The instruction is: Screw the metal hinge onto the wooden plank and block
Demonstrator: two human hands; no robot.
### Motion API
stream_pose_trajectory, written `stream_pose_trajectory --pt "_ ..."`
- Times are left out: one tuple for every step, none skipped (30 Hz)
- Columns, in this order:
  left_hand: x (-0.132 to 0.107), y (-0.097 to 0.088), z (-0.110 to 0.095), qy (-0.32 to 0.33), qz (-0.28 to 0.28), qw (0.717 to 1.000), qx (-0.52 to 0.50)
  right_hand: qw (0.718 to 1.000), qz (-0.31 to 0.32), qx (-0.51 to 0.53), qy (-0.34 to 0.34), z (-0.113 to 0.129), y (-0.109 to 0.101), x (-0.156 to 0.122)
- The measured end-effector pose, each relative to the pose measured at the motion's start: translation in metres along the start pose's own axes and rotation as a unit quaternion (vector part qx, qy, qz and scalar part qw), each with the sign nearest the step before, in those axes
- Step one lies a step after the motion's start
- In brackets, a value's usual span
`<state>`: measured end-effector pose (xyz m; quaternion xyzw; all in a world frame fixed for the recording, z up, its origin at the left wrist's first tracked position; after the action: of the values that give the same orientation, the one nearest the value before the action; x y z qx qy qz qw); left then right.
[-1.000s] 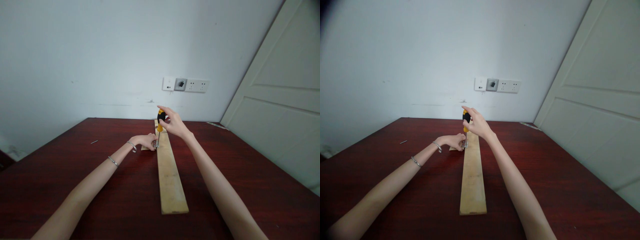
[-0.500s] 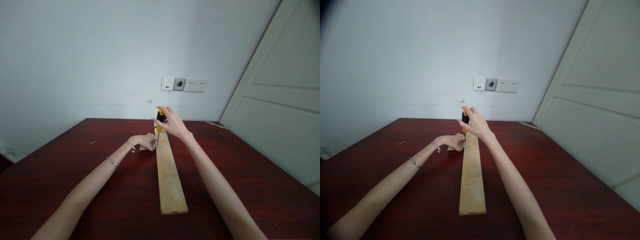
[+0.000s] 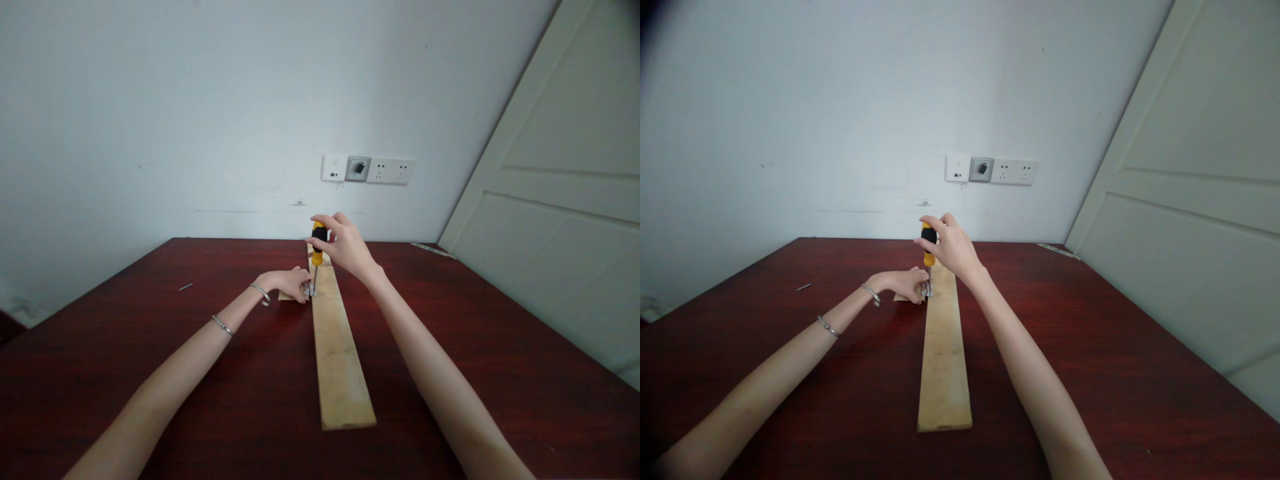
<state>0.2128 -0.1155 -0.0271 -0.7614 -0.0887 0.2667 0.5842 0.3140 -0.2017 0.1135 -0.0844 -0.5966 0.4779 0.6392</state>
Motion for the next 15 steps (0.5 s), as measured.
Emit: stream_pose_trajectory --pt "-0.001 -0.001 -0.001 -0.002 0.001 1.0 0.002 1.0 0.002 0.005 -0.001 0.001 0.0 0.0" --pt "-0.002 -0.001 -0.002 -0.003 0.001 1.0 0.003 1.0 0.006 0.008 -0.005 0.002 -0.001 0.0" --pt "-0.002 -0.002 -0.003 -0.002 0.0 1.0 0.004 1.0 0.01 0.007 -0.009 0.004 -0.001 -0.001" --pt "-0.003 -0.003 -0.004 -0.001 0.0 1.0 0.005 1.0 0.011 0.002 -0.013 0.005 -0.002 -0.001" --pt "-0.004 -0.003 -0.005 0.0 0.001 1.0 0.004 1.0 0.01 -0.005 -0.016 0.007 -0.002 -0.002" --pt "-0.004 -0.003 -0.006 -0.001 0.001 1.0 0.002 1.0 0.01 -0.012 -0.02 0.009 -0.002 -0.002" --pt "-0.005 -0.004 -0.006 -0.001 0.001 1.0 0.0 1.0 0.011 -0.017 -0.023 0.011 -0.002 -0.003" --pt "-0.005 -0.004 -0.007 -0.002 0.001 1.0 -0.003 0.999 0.011 -0.02 -0.025 0.011 -0.001 -0.003" --pt "-0.005 -0.004 -0.007 -0.003 0.002 1.0 -0.005 0.999 0.011 -0.023 -0.024 0.011 0.0 -0.003" --pt "-0.005 -0.004 -0.006 -0.003 0.001 1.0 -0.006 0.999 0.011 -0.025 -0.023 0.011 0.001 -0.003" --pt "-0.005 -0.004 -0.006 -0.003 0.0 1.0 -0.006 0.999 0.01 -0.025 -0.019 0.01 0.001 -0.003" --pt "-0.005 -0.003 -0.006 -0.003 -0.002 1.0 -0.005 1.0 0.009 -0.023 -0.016 0.009 0.002 -0.003" --pt "-0.005 -0.003 -0.005 -0.001 -0.005 1.0 -0.004 1.0 0.01 -0.019 -0.013 0.008 0.002 -0.002" --pt "-0.005 -0.003 -0.005 0.001 -0.008 1.0 -0.003 1.0 0.013 -0.012 -0.013 0.007 0.003 -0.002" --pt "-0.005 -0.003 -0.004 0.003 -0.011 1.0 -0.003 1.0 0.016 -0.003 -0.015 0.007 0.003 -0.002"
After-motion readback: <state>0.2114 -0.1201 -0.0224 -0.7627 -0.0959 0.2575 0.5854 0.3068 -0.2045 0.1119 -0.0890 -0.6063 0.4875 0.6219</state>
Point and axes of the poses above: each hand's wrist, its own x-axis towards the middle knuckle, its own y-axis out of the palm, z = x × y, the point moved 6 cm from there along x, towards the middle knuckle, and after that the axes turned 3 degrees about z, right-handed, at the moved point
